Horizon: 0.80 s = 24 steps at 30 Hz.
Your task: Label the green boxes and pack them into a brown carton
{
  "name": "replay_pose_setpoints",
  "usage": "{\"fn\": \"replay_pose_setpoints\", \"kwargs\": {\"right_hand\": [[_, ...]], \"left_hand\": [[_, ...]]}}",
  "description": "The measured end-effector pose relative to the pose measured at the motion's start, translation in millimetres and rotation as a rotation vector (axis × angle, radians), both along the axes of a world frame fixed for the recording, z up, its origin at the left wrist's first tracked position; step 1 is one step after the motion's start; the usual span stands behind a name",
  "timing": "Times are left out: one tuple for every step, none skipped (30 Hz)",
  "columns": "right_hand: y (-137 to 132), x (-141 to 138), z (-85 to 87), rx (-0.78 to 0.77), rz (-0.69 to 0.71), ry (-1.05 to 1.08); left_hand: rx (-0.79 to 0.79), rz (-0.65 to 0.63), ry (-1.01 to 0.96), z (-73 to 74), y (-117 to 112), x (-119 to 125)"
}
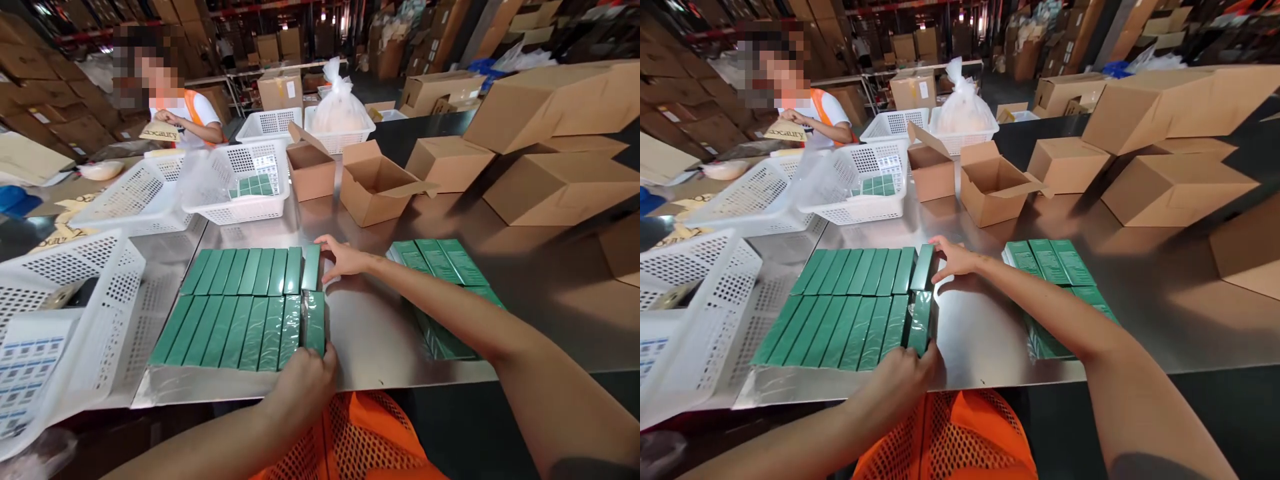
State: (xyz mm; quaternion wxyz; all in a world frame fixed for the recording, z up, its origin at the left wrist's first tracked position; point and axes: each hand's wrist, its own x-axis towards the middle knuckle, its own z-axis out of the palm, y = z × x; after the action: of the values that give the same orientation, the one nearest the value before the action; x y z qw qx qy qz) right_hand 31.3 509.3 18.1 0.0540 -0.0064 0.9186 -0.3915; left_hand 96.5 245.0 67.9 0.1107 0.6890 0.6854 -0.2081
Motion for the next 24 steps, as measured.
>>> {"fn": "replay_pose_setpoints", "kwargs": {"right_hand": [[-4, -3, -2.6, -0.009, 0.009, 0.016], [-7, -4, -4.7, -0.016, 0.014, 0.031], [-10, -6, -6.2, -0.02, 0.017, 0.04], [-12, -7, -7.4, -0.023, 0.023, 0.047], [-14, -7, -8.0, -0.022, 0.03, 0.053], [-16, -7, -7.8, -0.014, 0.036, 0.056], [-17, -7, -6.6, 0.0, 0.035, 0.056], [-17, -5, -4.1, 0.018, 0.025, 0.054], [-16, -1, 0.1, 0.038, 0.003, 0.051], [-13, 5, 6.1, 0.06, -0.027, 0.057], [-8, 14, 13.9, 0.086, -0.061, 0.074], [-1, 27, 23.3, 0.122, -0.094, 0.107], [6, 45, 33.6, 0.175, -0.129, 0.153], [13, 66, 44.0, 0.245, -0.176, 0.21], [18, 91, 53.6, 0.331, -0.239, 0.265], [20, 118, 61.2, 0.424, -0.32, 0.314], [18, 147, 65.8, 0.517, -0.418, 0.359], [12, 175, 66.7, 0.6, -0.522, 0.39], [3, 202, 63.5, 0.672, -0.625, 0.418], [-9, 227, 56.5, 0.73, -0.719, 0.445], [-23, 248, 46.4, 0.766, -0.77, 0.435], [-38, 264, 34.2, 0.798, -0.795, 0.422], [-52, 276, 21.1, 0.815, -0.792, 0.382], [-65, 284, 8.2, 0.834, -0.799, 0.35]], "left_hand": [[0.002, 0.01, 0.01, -2.9, -3, -1], [0.014, 0.018, 0.02, -5.3, -6, -1], [0.029, 0.026, 0.032, -7.2, -8, 0], [0.046, 0.031, 0.044, -8.6, -10, 2], [0.063, 0.033, 0.054, -9.8, -11, 3], [0.078, 0.034, 0.062, -10.9, -12, 4], [0.096, 0.034, 0.067, -12.2, -12, 4], [0.118, 0.033, 0.07, -13.9, -13, 4], [0.14, 0.027, 0.07, -15.7, -14, 3], [0.16, 0.021, 0.072, -17.4, -17, 1], [0.179, 0.015, 0.071, -18.5, -20, -1], [0.193, 0.012, 0.06, -18.5, -24, -4], [0.2, 0.013, 0.037, -17.1, -28, -8], [0.213, 0.01, 0.003, -13.8, -33, -13], [0.236, 0.009, -0.04, -8.6, -36, -19], [0.274, -0.004, -0.083, -1.5, -38, -26], [0.339, -0.027, -0.117, 7.1, -37, -35], [0.405, -0.037, -0.139, 16.8, -31, -44], [0.466, -0.033, -0.161, 26.9, -21, -53], [0.511, -0.003, -0.185, 36.5, -5, -61], [0.51, 0.052, -0.229, 44.6, 17, -68], [0.508, 0.133, -0.286, 50.3, 44, -73], [0.474, 0.224, -0.376, 52.8, 76, -77], [0.448, 0.329, -0.515, 51.7, 110, -80]]}}
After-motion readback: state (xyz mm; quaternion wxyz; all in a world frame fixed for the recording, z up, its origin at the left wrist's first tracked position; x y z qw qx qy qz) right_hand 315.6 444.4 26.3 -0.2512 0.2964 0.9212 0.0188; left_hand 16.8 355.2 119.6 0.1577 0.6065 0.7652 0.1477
